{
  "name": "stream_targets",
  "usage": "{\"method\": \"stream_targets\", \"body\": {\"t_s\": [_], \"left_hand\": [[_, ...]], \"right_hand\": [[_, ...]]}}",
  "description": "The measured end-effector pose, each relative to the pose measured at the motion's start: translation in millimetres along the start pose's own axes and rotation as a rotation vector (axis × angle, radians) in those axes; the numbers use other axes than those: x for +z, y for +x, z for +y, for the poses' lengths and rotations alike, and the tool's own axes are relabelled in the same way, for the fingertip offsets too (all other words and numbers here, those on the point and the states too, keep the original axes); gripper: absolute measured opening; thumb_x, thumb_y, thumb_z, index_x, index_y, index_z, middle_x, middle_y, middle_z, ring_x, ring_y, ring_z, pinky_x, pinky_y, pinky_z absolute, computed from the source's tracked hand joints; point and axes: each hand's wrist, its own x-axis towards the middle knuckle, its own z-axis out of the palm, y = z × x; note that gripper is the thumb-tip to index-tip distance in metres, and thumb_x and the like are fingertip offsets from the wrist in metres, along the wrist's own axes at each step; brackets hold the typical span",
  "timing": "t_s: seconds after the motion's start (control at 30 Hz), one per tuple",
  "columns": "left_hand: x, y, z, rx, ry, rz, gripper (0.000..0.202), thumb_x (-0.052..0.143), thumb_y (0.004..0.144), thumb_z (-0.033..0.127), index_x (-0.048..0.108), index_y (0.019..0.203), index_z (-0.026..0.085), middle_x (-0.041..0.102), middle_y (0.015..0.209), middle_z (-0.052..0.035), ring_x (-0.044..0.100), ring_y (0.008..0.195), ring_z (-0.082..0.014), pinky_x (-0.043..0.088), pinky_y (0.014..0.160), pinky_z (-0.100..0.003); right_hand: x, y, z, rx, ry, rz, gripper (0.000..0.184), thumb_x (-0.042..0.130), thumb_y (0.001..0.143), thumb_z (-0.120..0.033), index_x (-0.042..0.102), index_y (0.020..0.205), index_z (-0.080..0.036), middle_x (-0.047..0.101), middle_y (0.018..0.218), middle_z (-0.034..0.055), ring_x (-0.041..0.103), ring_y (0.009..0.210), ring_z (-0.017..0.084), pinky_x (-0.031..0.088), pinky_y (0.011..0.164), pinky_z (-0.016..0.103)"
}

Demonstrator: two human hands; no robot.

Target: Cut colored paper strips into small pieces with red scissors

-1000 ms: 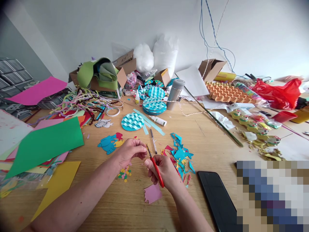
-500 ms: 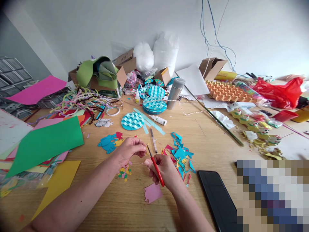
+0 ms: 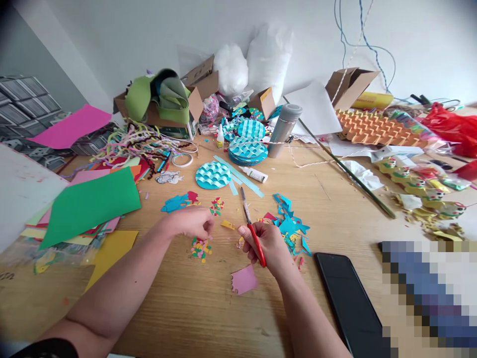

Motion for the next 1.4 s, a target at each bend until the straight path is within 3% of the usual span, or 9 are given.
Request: {"method": "stream_targets", "body": {"t_s": [0.17,0.37,0.5,0.53,0.67,0.77,0.93,1.23,1.4], "left_hand": [[2.5,-1,3,-0.014,0.095,-0.111,0.015,0.067,0.052,0.006,0.068,0.054,0.021,0.064,0.054,0.0002,0.052,0.051,-0.0141,0.036,0.054,-0.023],[-0.9,-4,-1,-0.018,0.151,-0.117,0.015,0.067,0.066,0.024,0.068,0.052,0.020,0.061,0.050,-0.0042,0.051,0.049,-0.0170,0.038,0.056,-0.028],[-2.1,-1,-1,-0.045,0.152,0.046,0.009,0.069,0.064,0.023,0.068,0.055,0.019,0.065,0.058,-0.0054,0.057,0.057,-0.0186,0.039,0.058,-0.028],[-1.4,0,1,-0.052,0.147,0.109,0.005,0.066,0.065,0.020,0.069,0.061,0.019,0.068,0.065,-0.0057,0.059,0.063,-0.0192,0.040,0.060,-0.027],[8.7,5,14,-0.002,0.116,0.271,0.022,0.056,0.074,0.015,0.072,0.089,0.020,0.071,0.087,-0.0073,0.063,0.084,-0.0209,0.044,0.075,-0.028],[22.9,8,24,0.061,0.120,0.307,0.029,0.057,0.076,0.016,0.068,0.102,0.019,0.067,0.105,-0.0100,0.061,0.099,-0.0247,0.045,0.085,-0.032],[39.5,15,25,0.039,0.219,0.325,0.031,0.051,0.077,0.007,0.065,0.101,0.019,0.060,0.110,-0.0100,0.057,0.106,-0.0229,0.044,0.090,-0.030],[32.9,16,22,-0.013,0.172,0.338,0.017,0.054,0.076,0.010,0.065,0.087,0.017,0.062,0.102,-0.0084,0.061,0.094,-0.0212,0.046,0.084,-0.029],[31.9,15,24,-0.045,0.159,0.341,0.021,0.053,0.076,0.011,0.065,0.093,0.018,0.062,0.106,-0.0092,0.061,0.096,-0.0212,0.046,0.083,-0.028]], "right_hand": [[0,0,-1,-0.033,0.014,0.009,0.046,0.071,0.064,-0.057,0.050,0.052,-0.019,0.059,0.043,0.0000,0.048,0.030,0.009,0.037,0.030,0.019],[1,-3,-4,-0.028,0.011,0.014,0.046,0.071,0.063,-0.057,0.050,0.050,-0.019,0.058,0.043,0.0000,0.047,0.030,0.009,0.035,0.029,0.018],[0,-2,-4,-0.062,0.019,0.076,0.045,0.070,0.066,-0.057,0.051,0.051,-0.019,0.057,0.042,0.0000,0.047,0.031,0.009,0.035,0.030,0.020],[0,-2,-3,-0.073,0.019,0.105,0.045,0.070,0.066,-0.057,0.051,0.051,-0.019,0.057,0.043,0.0002,0.048,0.031,0.010,0.037,0.031,0.020],[-2,0,-1,-0.128,0.025,0.183,0.044,0.067,0.069,-0.057,0.052,0.054,-0.019,0.060,0.047,0.0008,0.049,0.033,0.010,0.037,0.032,0.021],[-1,1,0,-0.144,0.036,0.186,0.042,0.067,0.070,-0.055,0.052,0.055,-0.019,0.060,0.047,0.0004,0.048,0.032,0.009,0.036,0.032,0.021],[1,4,1,-0.141,0.041,0.191,0.045,0.068,0.067,-0.057,0.052,0.051,-0.019,0.056,0.044,-0.0003,0.048,0.033,0.010,0.034,0.031,0.020],[2,7,4,-0.172,0.026,0.223,0.047,0.065,0.071,-0.060,0.051,0.053,-0.018,0.054,0.044,-0.0003,0.046,0.033,0.009,0.035,0.032,0.019],[2,6,3,-0.199,0.030,0.240,0.048,0.064,0.070,-0.062,0.051,0.056,-0.018,0.058,0.048,0.0010,0.049,0.036,0.009,0.038,0.032,0.019]]}}
